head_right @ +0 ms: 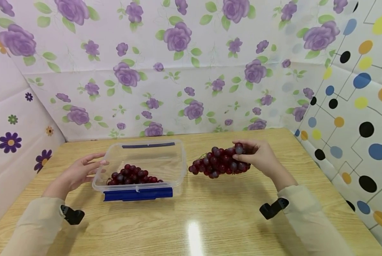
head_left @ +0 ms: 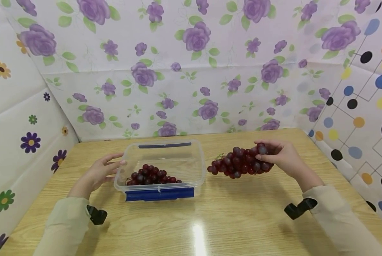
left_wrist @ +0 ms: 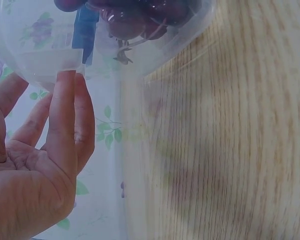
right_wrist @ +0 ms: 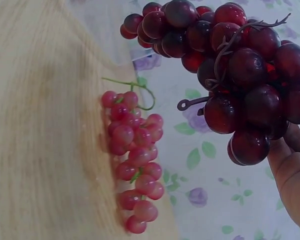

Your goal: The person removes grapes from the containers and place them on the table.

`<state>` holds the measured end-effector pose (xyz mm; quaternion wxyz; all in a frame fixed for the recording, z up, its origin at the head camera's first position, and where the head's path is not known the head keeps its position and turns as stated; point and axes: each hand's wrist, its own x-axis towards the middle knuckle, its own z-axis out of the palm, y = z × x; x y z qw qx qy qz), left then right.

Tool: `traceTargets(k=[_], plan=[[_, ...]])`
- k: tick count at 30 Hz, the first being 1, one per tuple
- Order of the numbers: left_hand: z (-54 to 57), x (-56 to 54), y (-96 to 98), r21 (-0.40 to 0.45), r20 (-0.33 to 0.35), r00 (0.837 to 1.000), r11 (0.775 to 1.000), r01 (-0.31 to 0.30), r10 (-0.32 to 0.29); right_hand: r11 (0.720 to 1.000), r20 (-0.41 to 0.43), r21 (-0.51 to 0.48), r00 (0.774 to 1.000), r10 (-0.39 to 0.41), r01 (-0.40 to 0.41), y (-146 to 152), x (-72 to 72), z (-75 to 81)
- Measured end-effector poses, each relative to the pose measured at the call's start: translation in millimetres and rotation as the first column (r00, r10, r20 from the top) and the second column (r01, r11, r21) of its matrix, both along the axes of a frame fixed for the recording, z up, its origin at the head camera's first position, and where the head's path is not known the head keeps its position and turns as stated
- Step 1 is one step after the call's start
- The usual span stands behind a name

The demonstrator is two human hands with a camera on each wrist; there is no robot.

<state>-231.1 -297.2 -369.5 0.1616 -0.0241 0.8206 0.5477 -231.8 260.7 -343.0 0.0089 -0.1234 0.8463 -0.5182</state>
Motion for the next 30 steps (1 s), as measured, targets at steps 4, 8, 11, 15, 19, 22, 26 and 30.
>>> traceTargets(k=[4, 8, 11, 15, 19, 22, 26, 30], plan=[[0.2, 0.5, -0.8, 0.002, 0.000, 1.000, 1.000, -0.008, 0.008, 1.000, 0.004, -0.016, 1.000, 0.018, -0.018, -0.2, -0.1, -8.2], [0.6, 1.2, -0.7, 0.007, -0.003, 1.000, 1.000, -0.008, 0.008, 0.999, 0.017, -0.025, 0.999, 0.033, -0.033, -2.0, 0.6, -15.6], [0.3, 1.4, -0.8, 0.012, -0.003, 1.000, 1.000, -0.002, 0.002, 0.999, 0.025, -0.018, 0.999, 0.037, -0.037, -2.2, 1.2, -21.2], [-0.3, 1.1, -1.5, 0.013, 0.000, 1.000, 1.000, -0.003, 0.003, 0.999, 0.027, -0.013, 0.999, 0.045, -0.045, -2.1, -0.2, -29.4], [-0.4, 0.2, -1.6, 0.012, 0.002, 1.000, 1.000, -0.004, 0.004, 0.999, 0.028, -0.002, 0.999, 0.044, -0.044, -1.7, -3.1, -38.4], [-0.8, -0.5, -1.2, 0.018, 0.004, 1.000, 1.000, -0.006, 0.006, 0.999, 0.031, 0.007, 0.999, 0.034, -0.034, -0.9, -4.5, -44.2], [-1.2, -0.3, -1.0, 0.031, 0.006, 1.000, 0.999, -0.014, 0.014, 0.999, 0.029, 0.019, 0.999, 0.028, -0.028, 0.2, -5.3, -49.3], [-1.0, 1.1, -1.4, 0.042, 0.005, 1.000, 0.999, -0.023, 0.022, 0.999, 0.024, 0.033, 0.999, 0.040, -0.041, 1.6, -6.5, -53.1]])
